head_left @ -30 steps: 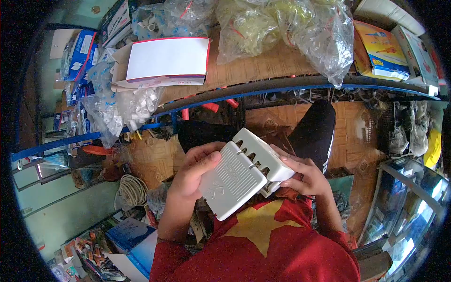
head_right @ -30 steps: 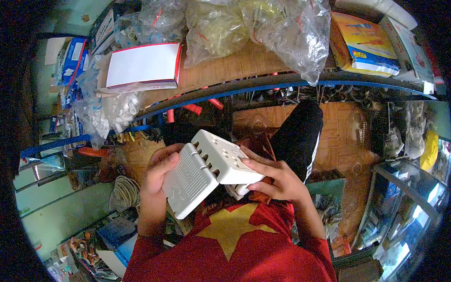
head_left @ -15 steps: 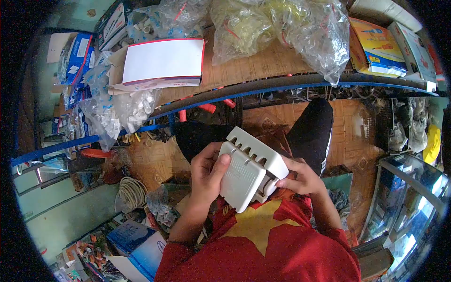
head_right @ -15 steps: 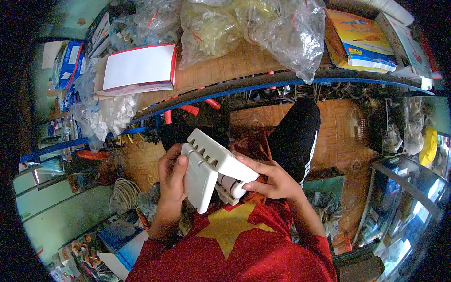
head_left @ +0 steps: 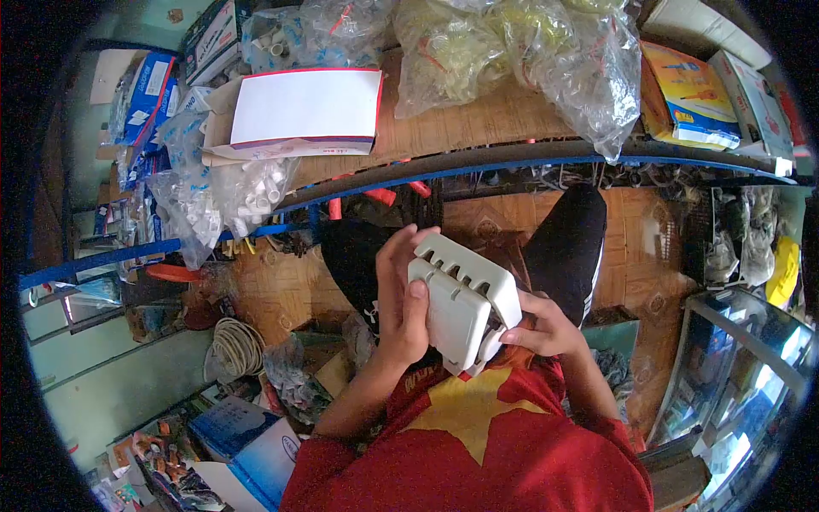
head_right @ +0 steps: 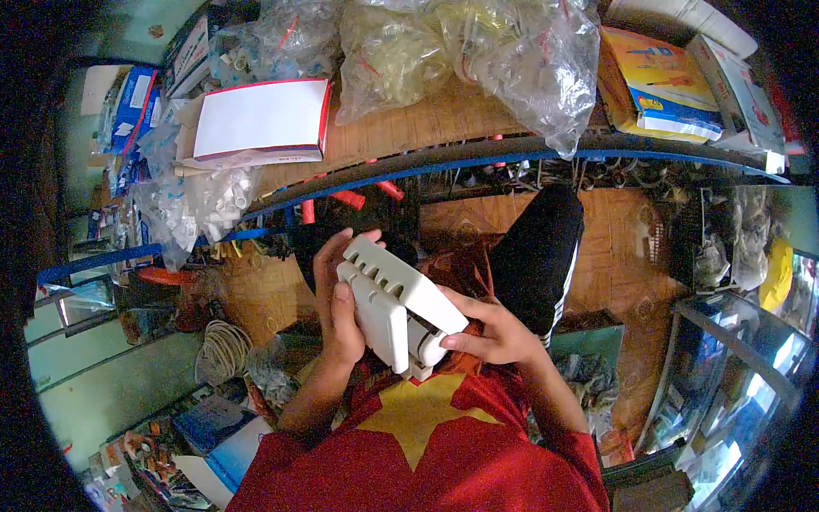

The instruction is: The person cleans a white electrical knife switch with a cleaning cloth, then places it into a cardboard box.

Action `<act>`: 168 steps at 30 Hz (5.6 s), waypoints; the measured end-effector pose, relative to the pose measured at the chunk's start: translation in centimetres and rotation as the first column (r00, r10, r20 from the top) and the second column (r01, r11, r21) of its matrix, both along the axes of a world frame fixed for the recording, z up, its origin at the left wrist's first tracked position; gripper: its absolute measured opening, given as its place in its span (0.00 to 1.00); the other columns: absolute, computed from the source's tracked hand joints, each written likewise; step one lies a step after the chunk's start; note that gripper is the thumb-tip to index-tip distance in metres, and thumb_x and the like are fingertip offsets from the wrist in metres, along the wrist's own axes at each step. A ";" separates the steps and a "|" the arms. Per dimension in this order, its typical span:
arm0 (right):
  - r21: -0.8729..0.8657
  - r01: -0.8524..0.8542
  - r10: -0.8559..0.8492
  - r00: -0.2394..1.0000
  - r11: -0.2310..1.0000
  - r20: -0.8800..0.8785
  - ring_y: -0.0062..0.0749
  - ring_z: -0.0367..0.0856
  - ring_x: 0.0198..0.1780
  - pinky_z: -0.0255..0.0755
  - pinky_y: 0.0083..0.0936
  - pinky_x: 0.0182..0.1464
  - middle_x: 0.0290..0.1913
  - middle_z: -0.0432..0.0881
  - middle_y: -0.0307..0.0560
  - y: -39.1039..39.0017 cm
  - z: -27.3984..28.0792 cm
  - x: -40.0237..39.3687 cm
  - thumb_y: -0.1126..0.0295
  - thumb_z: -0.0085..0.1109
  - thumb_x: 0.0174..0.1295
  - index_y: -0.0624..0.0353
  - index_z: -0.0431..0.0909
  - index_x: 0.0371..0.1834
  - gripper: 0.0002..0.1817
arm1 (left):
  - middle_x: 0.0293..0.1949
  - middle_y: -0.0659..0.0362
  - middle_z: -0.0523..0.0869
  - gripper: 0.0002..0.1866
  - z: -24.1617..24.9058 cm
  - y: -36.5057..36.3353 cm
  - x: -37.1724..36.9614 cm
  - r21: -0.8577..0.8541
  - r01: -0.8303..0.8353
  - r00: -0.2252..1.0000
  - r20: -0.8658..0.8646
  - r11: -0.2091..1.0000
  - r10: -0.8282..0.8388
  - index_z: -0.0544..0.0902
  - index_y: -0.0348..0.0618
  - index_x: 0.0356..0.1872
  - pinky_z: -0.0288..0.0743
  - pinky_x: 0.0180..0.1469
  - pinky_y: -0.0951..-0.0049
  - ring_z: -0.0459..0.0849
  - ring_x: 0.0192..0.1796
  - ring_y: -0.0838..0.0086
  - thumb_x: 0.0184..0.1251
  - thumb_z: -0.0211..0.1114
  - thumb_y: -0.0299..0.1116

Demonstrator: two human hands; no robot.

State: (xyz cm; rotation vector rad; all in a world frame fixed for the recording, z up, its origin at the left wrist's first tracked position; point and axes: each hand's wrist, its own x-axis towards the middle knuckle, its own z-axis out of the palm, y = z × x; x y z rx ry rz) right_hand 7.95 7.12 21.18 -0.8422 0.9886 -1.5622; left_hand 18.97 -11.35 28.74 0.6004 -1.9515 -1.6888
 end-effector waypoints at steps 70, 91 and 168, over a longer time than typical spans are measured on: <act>0.016 0.018 -0.022 0.965 1.000 0.262 0.36 0.67 0.67 0.56 0.33 0.69 0.65 0.71 0.51 -1.5 -1.6 1.3 0.57 0.60 0.61 0.66 0.61 0.69 0.37 | 0.43 0.50 0.87 0.25 4.3 -6.3 -1.5 -0.345 0.134 0.984 -0.064 0.929 -0.165 0.76 0.38 0.50 0.81 0.47 0.71 0.88 0.45 0.67 0.49 0.75 0.21; -0.025 0.012 -0.005 0.967 1.000 0.253 0.33 0.68 0.65 0.56 0.32 0.68 0.63 0.73 0.49 -1.5 -1.5 1.5 0.64 0.61 0.61 0.65 0.63 0.69 0.33 | 0.43 0.49 0.86 0.17 3.3 -7.4 -2.2 -0.499 0.305 0.931 -0.025 0.811 -0.365 0.81 0.34 0.42 0.80 0.46 0.70 0.87 0.44 0.62 0.48 0.69 0.27; 0.297 -0.014 0.022 0.999 0.955 -0.026 0.41 0.69 0.66 0.59 0.35 0.67 0.67 0.66 0.59 -2.7 7.4 -2.0 0.33 0.61 0.51 0.72 0.49 0.72 0.59 | 0.28 0.55 0.83 0.17 0.4 -1.5 0.9 -0.092 0.043 0.981 0.192 0.995 -0.025 0.74 0.37 0.34 0.74 0.33 0.74 0.84 0.33 0.77 0.49 0.75 0.29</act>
